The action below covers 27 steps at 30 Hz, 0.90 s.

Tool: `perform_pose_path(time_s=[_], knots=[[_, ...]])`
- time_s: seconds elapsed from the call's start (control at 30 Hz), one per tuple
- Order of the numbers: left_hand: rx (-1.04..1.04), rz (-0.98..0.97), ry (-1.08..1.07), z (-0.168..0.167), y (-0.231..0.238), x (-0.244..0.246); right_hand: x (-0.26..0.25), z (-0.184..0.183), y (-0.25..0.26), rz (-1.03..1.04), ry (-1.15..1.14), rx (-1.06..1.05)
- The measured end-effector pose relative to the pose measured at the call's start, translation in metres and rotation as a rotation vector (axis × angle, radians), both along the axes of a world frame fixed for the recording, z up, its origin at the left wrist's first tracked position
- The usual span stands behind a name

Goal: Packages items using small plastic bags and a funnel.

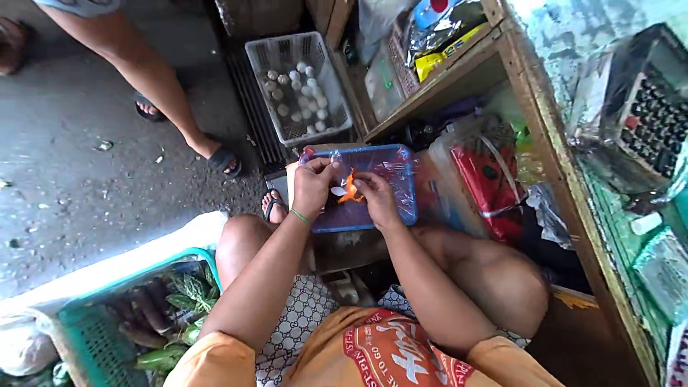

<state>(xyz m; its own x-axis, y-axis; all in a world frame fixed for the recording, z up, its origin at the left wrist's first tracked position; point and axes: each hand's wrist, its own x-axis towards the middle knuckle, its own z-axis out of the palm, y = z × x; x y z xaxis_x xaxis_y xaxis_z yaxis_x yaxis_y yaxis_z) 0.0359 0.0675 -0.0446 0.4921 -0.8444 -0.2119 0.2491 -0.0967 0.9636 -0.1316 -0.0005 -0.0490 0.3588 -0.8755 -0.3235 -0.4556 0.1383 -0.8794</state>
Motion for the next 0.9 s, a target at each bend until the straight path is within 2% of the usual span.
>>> perform_pose_path(time_s=[0.03, 0.1, 0.17, 0.23, 0.3, 0.43, 0.53, 0.63, 0.7, 0.77, 0.9], knots=[[-0.011, 0.004, -0.033, -0.002, 0.000, 0.004, -0.009, -0.012, -0.008, 0.012, 0.204, -0.048], [-0.034, 0.013, -0.050, -0.001, 0.003, 0.007, -0.028, -0.040, -0.021, 0.123, 0.568, -0.006], [-0.044, 0.022, -0.070, 0.003, 0.004, 0.006, -0.041, -0.069, -0.024, 0.244, 0.693, 0.087], [-0.045, 0.025, -0.081, 0.002, 0.004, 0.003, -0.051, -0.090, -0.020, 0.309, 0.694, 0.097], [-0.036, 0.017, -0.113, 0.000, 0.001, 0.002, -0.054, -0.084, -0.017, 0.325, 0.712, 0.077], [-0.003, -0.024, -0.244, -0.001, 0.003, 0.004, -0.054, -0.028, 0.000, 0.233, 0.667, -0.061], [0.013, -0.052, -0.313, -0.001, 0.004, 0.003, -0.061, 0.010, 0.012, 0.240, 0.570, -0.256], [0.050, -0.036, -0.364, -0.002, 0.005, 0.001, -0.067, 0.037, 0.022, 0.253, 0.482, -0.476], [0.080, -0.052, -0.382, -0.002, 0.005, 0.001, -0.069, 0.044, 0.025, 0.272, 0.467, -0.526], [0.099, -0.060, -0.394, -0.004, 0.003, 0.000, -0.070, 0.029, 0.024, 0.309, 0.488, -0.542], [0.097, -0.031, -0.400, -0.008, 0.000, 0.003, -0.067, -0.042, 0.015, 0.442, 0.655, -0.365]])
